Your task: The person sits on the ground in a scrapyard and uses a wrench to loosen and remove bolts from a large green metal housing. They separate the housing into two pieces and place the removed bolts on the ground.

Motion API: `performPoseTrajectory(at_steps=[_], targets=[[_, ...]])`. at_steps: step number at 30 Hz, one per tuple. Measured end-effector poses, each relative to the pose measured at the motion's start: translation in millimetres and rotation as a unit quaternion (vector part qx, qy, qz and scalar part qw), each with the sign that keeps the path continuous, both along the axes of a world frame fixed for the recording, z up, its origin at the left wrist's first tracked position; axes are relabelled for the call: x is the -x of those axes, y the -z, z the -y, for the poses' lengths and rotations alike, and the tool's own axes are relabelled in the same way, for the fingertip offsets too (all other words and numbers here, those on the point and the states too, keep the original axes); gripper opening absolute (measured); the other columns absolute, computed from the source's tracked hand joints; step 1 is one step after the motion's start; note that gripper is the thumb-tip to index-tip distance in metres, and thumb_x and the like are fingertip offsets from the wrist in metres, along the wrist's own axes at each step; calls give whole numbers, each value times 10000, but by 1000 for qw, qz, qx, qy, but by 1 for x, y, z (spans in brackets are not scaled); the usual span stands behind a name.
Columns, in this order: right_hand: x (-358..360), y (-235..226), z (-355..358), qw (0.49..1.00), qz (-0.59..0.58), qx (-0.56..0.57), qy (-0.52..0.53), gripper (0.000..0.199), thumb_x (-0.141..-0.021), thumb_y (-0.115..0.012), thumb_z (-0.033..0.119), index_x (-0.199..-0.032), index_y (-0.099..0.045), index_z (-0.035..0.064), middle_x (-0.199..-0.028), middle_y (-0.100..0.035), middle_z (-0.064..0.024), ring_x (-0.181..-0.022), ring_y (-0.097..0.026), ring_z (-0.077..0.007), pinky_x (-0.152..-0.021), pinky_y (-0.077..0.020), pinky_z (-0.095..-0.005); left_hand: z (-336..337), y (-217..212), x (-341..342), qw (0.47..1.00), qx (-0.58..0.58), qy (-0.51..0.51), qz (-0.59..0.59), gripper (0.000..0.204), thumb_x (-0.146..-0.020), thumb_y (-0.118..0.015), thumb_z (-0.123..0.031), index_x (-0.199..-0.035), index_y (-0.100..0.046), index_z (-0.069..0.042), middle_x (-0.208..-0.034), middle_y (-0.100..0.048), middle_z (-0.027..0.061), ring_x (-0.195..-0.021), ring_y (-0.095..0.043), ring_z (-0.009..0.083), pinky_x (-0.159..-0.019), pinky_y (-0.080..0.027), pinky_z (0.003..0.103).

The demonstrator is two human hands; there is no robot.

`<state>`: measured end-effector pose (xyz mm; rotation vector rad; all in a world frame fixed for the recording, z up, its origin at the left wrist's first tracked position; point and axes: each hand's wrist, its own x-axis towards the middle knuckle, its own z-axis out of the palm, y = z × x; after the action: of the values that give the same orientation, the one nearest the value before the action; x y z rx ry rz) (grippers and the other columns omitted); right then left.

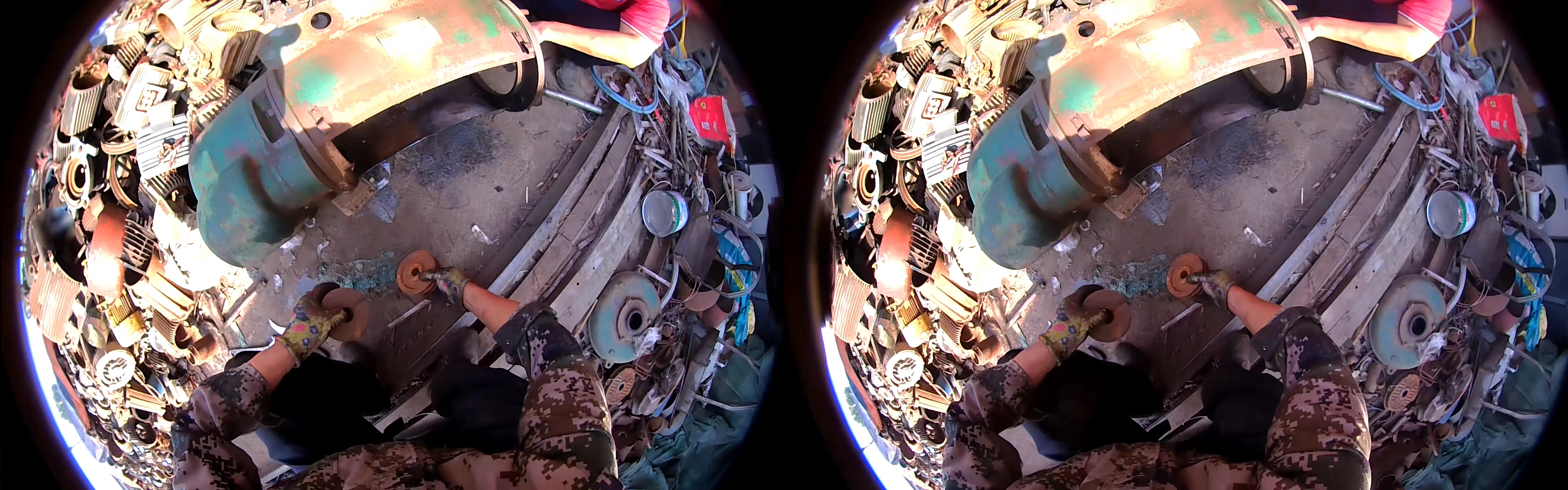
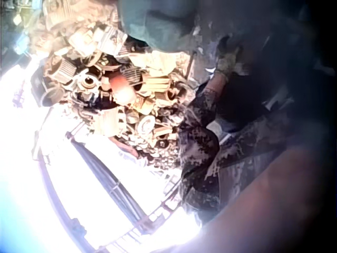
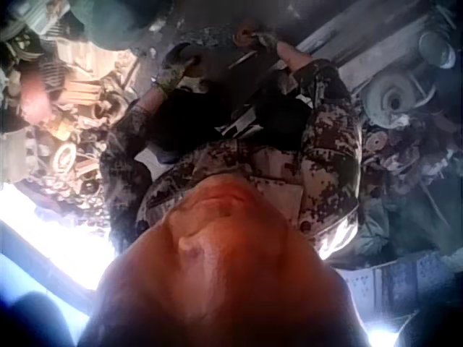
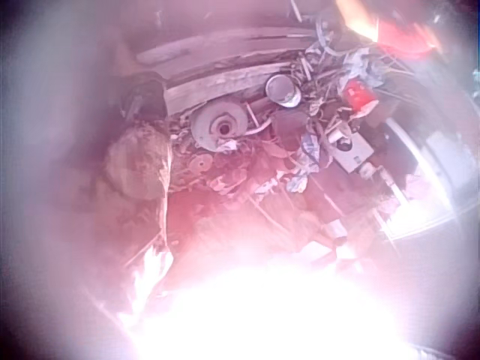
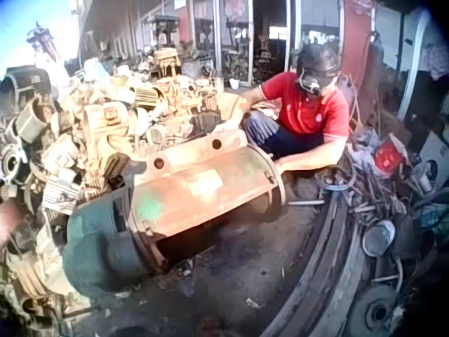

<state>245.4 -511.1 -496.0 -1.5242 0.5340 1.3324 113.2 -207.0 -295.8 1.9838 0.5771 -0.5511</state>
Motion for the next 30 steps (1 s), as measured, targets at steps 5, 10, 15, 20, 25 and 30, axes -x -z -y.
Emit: performPoseTrajectory(at_steps=[5, 10, 15, 20, 25, 30], targets=[[-42, 19, -38, 971, -21, 128, -201, 451, -897, -803, 380, -1191, -695, 55, -1105, -723, -101, -941, -721, -324, -764, -603, -535, 6, 13, -8, 999, 15, 7, 33, 639, -798, -836, -321, -1306, -620, 3, -1154, -728, 172, -1068, -708, 267, -923, -554, 357], [-118, -71, -43, 965, 144, -102, -194, 498, -976, -681, 489, -1188, -664, 39, -1032, -727, -115, -895, -732, -243, -770, -622, -423, 11, -11, -72, 975, 162, -118, 92, 625, -846, -810, -270, -1348, -589, 31, -1207, -711, 135, -1056, -696, 201, -876, -566, 340], [-52, -166, -48, 950, -24, -284, -125, 593, -966, -675, 541, -1246, -639, 20, -1083, -719, -129, -915, -724, -224, -822, -617, -381, 19, 14, -63, 954, 249, -167, 19, 528, -896, -784, -243, -1320, -620, 25, -1185, -714, 111, -1043, -690, 183, -883, -568, 319], [-26, -163, -56, 928, -31, -361, -89, 613, -983, -684, 488, -1390, -558, 48, -1243, -673, -115, -1084, -674, -214, -878, -574, -370, 21, 37, -67, 945, 284, -161, -25, 403, -932, -783, -215, -1238, -670, 21, -1134, -731, 104, -1040, -695, 166, -890, -582, 320], [-18, -149, -59, 913, -145, -379, -21, 565, -996, -679, 449, -1370, -566, 40, -1267, -667, -111, -1116, -660, -223, -948, -545, -362, 22, 37, -60, 924, 334, -184, -34, 412, -951, -766, -184, -1283, -632, 20, -1175, -719, 107, -1061, -695, 169, -907, -586, 323], [-9, -142, -67, 920, -172, -353, 13, 576, -983, -690, 464, -1355, -573, 40, -1305, -652, -113, -1178, -628, -238, -1022, -505, -375, 28, 31, -58, 906, 387, -169, -12, 435, -1022, -669, -201, -1371, -549, 28, -1212, -700, 99, -1038, -692, 168, -893, -586, 297]])
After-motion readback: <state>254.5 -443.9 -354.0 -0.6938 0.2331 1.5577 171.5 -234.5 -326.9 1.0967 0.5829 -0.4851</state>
